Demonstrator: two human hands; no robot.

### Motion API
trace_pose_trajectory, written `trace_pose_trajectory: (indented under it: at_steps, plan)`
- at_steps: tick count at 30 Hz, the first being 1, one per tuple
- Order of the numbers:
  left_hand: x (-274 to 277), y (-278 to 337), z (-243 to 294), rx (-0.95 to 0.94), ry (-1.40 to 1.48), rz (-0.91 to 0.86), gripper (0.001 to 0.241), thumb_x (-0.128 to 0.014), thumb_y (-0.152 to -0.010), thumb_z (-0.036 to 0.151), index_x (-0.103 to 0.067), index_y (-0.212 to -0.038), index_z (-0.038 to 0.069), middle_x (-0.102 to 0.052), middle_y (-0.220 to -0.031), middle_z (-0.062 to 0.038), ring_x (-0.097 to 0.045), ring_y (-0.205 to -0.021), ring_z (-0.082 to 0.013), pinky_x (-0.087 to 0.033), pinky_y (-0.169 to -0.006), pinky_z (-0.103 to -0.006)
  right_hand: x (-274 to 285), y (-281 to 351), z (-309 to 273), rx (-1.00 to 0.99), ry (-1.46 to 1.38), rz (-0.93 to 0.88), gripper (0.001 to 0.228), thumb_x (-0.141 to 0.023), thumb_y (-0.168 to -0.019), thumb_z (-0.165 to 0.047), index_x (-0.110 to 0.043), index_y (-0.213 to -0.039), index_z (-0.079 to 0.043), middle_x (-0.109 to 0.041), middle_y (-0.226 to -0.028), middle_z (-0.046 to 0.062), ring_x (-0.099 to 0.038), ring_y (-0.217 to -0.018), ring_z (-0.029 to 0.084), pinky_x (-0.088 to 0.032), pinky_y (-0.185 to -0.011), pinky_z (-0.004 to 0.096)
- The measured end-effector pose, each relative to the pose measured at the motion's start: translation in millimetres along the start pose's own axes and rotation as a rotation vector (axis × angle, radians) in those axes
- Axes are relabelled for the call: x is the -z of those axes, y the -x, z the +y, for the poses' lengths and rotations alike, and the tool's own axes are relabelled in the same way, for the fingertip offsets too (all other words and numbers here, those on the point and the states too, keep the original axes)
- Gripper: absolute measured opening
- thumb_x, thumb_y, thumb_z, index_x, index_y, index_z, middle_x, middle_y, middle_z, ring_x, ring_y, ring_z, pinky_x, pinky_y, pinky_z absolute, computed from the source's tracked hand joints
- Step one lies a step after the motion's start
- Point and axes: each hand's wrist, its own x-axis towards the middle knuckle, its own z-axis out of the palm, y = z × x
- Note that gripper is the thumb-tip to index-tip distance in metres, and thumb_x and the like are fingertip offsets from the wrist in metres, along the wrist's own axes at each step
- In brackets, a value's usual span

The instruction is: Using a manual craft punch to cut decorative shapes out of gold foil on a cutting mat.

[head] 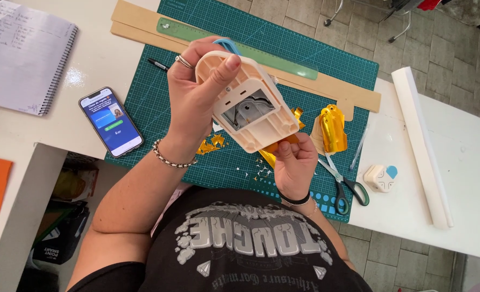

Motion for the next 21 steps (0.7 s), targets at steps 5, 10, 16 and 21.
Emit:
trace_pose_trajectory:
  at_steps: [5, 10, 16, 21]
  plan:
    - [-2, 6, -4, -0.121, -0.265, -0.040, 0.019, -0.078, -0.086, 0.030, -0.065, -0.086, 0.017, -0.064, -0.091, 0.005, -0.054, -0.118, -0.0162, -0.045, -0.104, -0.0348, -10, -1, -3, 0.009, 0.036, -0.026, 0.026, -0.073, -0.094, -0.012, -0.063, -0.116, -0.003, -0.075, -0.103, 0.011, -0.074, -0.097, 0.023, -0.063, -0.085, 0.038]
    - [-7, 8, -1, -0.133, -0.317, -0.059, 0.020, -0.078, -0.086, 0.029, -0.064, -0.086, 0.015, -0.062, -0.089, 0.003, -0.054, -0.116, -0.0169, -0.047, -0.099, -0.0318, 10, -3, 16, -0.109, -0.181, -0.071, 0.043, -0.075, -0.093, -0.011, -0.061, -0.133, -0.007, -0.064, -0.135, 0.012, -0.061, -0.127, 0.030, -0.056, -0.103, 0.046]
    - [-11, 7, 15, -0.243, -0.447, -0.124, 0.023, -0.081, -0.085, 0.027, -0.065, -0.088, 0.012, -0.056, -0.099, -0.003, -0.055, -0.110, -0.0178, -0.050, -0.089, -0.0327, 15, 3, 25, -0.338, -0.356, -0.106, 0.042, -0.071, -0.095, -0.006, -0.059, -0.135, -0.009, -0.064, -0.131, 0.012, -0.066, -0.108, 0.022, -0.058, -0.079, 0.027]
    - [-15, 3, 18, -0.247, -0.486, -0.132, 0.024, -0.082, -0.084, 0.029, -0.065, -0.087, 0.012, -0.057, -0.100, -0.004, -0.057, -0.111, -0.0184, -0.050, -0.090, -0.0338, 0, 1, 19, -0.329, -0.402, -0.151, 0.049, -0.067, -0.097, -0.003, -0.052, -0.143, -0.008, -0.051, -0.148, 0.014, -0.048, -0.139, 0.033, -0.046, -0.115, 0.047]
